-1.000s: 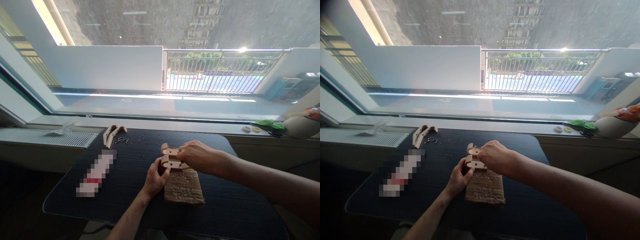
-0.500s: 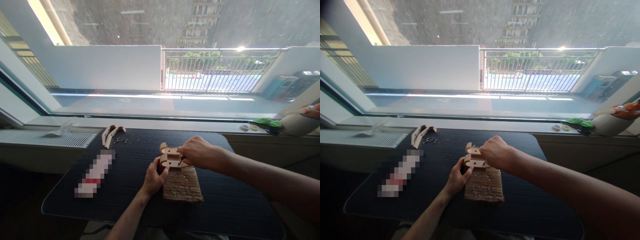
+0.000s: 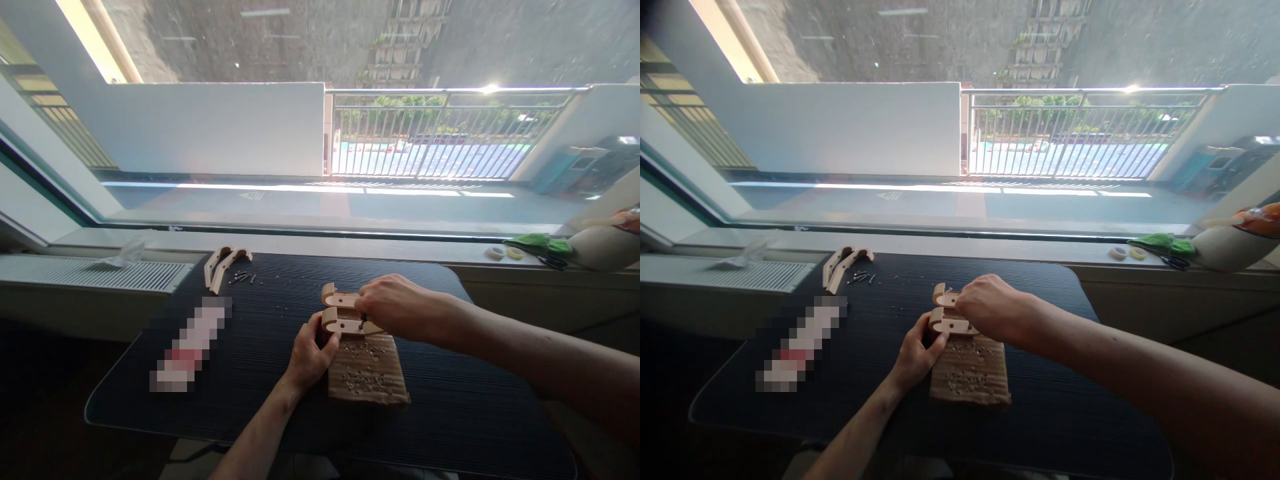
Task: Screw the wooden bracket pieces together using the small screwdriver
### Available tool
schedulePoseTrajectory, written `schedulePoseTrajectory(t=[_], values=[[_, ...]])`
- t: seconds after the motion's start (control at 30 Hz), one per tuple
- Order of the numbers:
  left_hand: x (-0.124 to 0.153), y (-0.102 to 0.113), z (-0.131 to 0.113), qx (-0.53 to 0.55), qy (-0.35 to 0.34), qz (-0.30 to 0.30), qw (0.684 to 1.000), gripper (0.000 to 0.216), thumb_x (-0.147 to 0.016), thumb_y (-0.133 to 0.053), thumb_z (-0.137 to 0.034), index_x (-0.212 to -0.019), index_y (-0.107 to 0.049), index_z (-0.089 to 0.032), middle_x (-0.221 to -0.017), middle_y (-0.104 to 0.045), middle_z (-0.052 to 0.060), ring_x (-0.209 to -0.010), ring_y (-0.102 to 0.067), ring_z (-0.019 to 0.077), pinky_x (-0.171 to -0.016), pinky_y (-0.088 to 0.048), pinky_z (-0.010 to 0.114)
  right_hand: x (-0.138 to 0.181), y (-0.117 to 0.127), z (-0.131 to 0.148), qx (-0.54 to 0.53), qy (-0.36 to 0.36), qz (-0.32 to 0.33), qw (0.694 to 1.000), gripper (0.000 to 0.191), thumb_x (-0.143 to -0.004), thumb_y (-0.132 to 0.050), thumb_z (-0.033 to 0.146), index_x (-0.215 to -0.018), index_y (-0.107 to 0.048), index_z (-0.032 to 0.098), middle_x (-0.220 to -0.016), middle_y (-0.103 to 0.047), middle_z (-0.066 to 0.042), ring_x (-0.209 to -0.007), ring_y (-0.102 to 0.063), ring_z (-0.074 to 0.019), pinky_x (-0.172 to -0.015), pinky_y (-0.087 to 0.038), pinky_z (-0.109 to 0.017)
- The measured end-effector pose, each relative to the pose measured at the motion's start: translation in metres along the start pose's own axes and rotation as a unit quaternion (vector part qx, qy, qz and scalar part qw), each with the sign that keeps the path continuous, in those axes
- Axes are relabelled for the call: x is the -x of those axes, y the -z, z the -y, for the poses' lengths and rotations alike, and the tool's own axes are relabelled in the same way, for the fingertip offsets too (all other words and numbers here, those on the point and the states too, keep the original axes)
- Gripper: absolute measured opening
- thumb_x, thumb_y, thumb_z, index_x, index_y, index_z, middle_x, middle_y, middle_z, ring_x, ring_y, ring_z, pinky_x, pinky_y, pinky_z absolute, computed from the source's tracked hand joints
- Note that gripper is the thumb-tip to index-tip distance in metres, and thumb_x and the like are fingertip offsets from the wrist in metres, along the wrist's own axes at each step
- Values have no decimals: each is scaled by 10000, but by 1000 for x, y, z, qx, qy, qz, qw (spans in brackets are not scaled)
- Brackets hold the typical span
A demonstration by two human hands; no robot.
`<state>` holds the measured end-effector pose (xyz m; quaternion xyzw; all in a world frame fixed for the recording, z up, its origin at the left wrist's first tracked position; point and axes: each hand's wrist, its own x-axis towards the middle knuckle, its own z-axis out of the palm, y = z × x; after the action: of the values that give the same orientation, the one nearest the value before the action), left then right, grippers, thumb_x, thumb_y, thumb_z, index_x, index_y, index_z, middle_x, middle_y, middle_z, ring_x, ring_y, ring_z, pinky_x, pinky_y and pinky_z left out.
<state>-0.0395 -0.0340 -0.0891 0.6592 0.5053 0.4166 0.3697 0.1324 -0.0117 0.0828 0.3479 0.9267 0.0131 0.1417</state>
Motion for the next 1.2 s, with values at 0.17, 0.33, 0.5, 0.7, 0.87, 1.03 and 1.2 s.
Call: schedulePoseTrajectory(t=[0.17,0.33,0.5,0.7,0.87,1.03,1.2], values=[[0,0,-1,8,-3,-4,1000,307,-744,-586,-290,-1038,-561,-205,-874,-640,25,-818,-594,186,-764,-468,292,0,0,-2,-13,-42,21,999,188,-799,-476,135,-723,-649,133,-678,-653,-71,-594,-585,-154,-496,-307,-260],[0,0,-1,1,-13,-6,1000,298,-750,-582,-290,-1035,-557,-205,-891,-645,26,-822,-596,186,-764,-467,289,3,5,4,1,-76,16,997,191,-812,-484,202,-736,-642,127,-696,-663,-87,-621,-611,-175,-482,-301,-264],[0,0,0,-2,-17,-1,1000,285,-765,-572,-285,-1037,-545,-204,-901,-640,27,-830,-593,184,-767,-467,291,10,16,7,30,-78,13,996,102,-761,-549,145,-822,-630,136,-701,-654,-68,-641,-619,-198,-472,-297,-250],[0,0,-1,0,-12,4,1000,282,-774,-567,-287,-1044,-539,-209,-899,-637,24,-829,-593,183,-760,-468,288,10,16,12,10,4,-11,1000,164,-775,-513,45,-747,-630,156,-736,-653,-53,-681,-607,-180,-538,-358,-252],[0,0,0,-16,-4,4,1000,291,-770,-572,-296,-1044,-541,-205,-886,-635,28,-822,-591,186,-757,-467,292,4,9,9,-5,-4,-1,1000,176,-778,-502,36,-762,-641,142,-758,-661,-63,-709,-609,-181,-586,-374,-257],[0,0,0,-16,-6,6,1000,293,-769,-569,-288,-1048,-534,-206,-891,-633,25,-822,-588,185,-762,-464,293,5,5,1,-20,-30,2,999,150,-771,-503,64,-730,-632,127,-705,-653,-59,-638,-601,-157,-518,-312,-251],[-1,1,0,-7,-10,8,1000,299,-769,-569,-288,-1054,-532,-206,-904,-630,26,-835,-586,187,-768,-461,293,7,9,1,-30,-68,19,997,222,-836,-468,184,-712,-640,121,-682,-660,-72,-632,-609,-167,-497,-279,-257]])
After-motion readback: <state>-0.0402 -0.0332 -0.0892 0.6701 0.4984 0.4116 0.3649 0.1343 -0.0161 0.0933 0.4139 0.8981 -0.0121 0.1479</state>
